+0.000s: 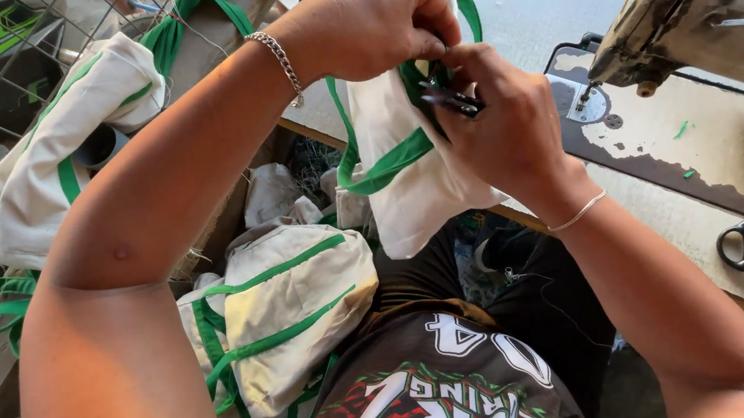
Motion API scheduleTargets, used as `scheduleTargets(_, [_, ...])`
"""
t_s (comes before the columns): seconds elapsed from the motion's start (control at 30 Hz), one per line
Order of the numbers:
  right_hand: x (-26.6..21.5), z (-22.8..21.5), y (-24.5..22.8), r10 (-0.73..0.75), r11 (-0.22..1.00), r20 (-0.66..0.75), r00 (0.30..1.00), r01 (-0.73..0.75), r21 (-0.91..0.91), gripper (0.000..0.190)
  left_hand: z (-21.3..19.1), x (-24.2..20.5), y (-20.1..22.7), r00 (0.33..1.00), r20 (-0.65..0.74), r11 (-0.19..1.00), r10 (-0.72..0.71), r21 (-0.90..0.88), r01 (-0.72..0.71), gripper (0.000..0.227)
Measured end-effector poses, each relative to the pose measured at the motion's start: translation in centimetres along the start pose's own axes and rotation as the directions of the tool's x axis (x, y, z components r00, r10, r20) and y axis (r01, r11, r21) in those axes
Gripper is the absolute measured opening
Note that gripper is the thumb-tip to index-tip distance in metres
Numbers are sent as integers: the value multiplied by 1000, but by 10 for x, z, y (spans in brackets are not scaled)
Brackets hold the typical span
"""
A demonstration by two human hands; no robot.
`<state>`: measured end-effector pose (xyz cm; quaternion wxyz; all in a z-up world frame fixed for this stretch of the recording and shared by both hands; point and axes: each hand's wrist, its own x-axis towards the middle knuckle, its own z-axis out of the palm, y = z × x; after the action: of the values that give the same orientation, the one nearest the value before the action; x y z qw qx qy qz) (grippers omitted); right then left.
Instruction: Finishing the assembly of tote bags by trimming excess threads and securing straps using a sewing machine and scissors.
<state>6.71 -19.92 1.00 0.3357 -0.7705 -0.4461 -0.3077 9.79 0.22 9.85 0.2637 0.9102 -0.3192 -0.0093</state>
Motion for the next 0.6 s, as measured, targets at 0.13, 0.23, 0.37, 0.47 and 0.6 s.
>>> scheduleTargets(0.13, [3, -14, -7, 267, 902, 112, 957, -290, 319, 17, -2, -2, 3, 999, 24, 999, 35, -40, -34, 15])
scheduleTargets(0.23, [2, -16, -3, 184, 926, 102, 978, -207, 317, 18, -1, -3, 3, 1000, 6, 999, 4, -37, -4, 18])
scheduleTargets(0.37, [-1, -11, 8, -81, 995, 5, 997, 81, 63, 18, -1, -4, 4, 1000, 12, 1000, -5, -8, 5, 14])
scheduleTargets(0.47, [1, -18, 14, -130, 990, 112, 985, 136, -45, 29, 0, -12, 12, 991, -94, 995, 98, -12, -99, 8])
scheduleTargets(0.6, [13, -46, 3, -242, 967, 188, 952, 253, -36, 31, 5, -20, 2, 931, -280, 972, 233, 86, -217, 7])
